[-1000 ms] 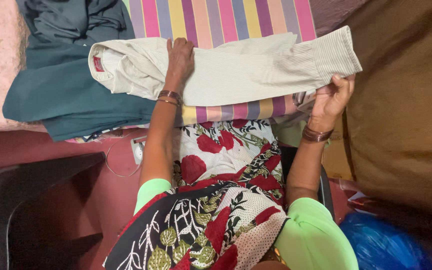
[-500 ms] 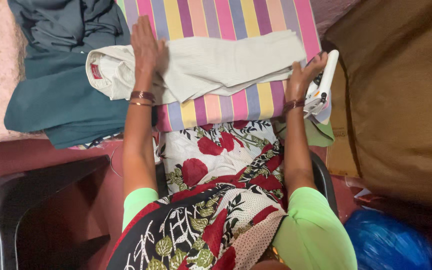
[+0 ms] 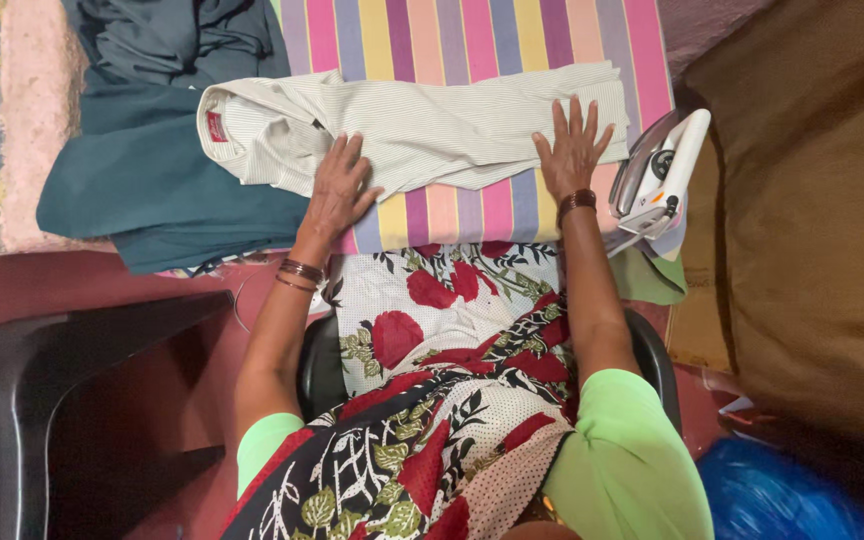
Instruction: The person irons a light-colored striped shirt on a small ironing board, smoothing the fabric and using a steam iron. After ironing, the person folds the shirt and places it on a pile of other clothes.
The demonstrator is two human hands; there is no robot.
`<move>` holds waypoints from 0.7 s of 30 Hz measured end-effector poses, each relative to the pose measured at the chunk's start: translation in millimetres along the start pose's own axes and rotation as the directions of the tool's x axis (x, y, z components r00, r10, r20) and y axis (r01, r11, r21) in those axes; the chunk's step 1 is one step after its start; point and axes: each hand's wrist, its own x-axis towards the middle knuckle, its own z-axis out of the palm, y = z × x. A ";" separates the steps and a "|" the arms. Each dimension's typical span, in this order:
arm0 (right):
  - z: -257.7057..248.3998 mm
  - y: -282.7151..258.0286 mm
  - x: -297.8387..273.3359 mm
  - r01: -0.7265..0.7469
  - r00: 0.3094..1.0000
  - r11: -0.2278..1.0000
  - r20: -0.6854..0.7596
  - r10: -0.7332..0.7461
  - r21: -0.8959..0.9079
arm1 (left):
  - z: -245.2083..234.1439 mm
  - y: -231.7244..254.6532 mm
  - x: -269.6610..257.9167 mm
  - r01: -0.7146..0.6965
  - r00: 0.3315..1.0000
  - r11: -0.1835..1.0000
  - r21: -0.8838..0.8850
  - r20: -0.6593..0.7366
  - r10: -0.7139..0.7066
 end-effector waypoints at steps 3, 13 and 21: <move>9.9 7.9 -2.4 -0.011 1.000 1.000 -0.006 0.011 0.024 | 3.1 10.1 -8.3 0.005 0.998 0.999 -0.043 -0.064 -0.008; 7.6 9.7 -1.1 -0.032 0.998 0.998 -0.049 0.035 0.052 | 14.5 21.5 -19.7 0.017 0.981 0.992 0.123 -0.193 0.007; 18.4 16.9 0.4 -0.043 0.996 0.999 -0.074 0.044 0.014 | 24.7 36.7 -37.3 0.265 0.960 0.930 0.256 -0.156 -0.231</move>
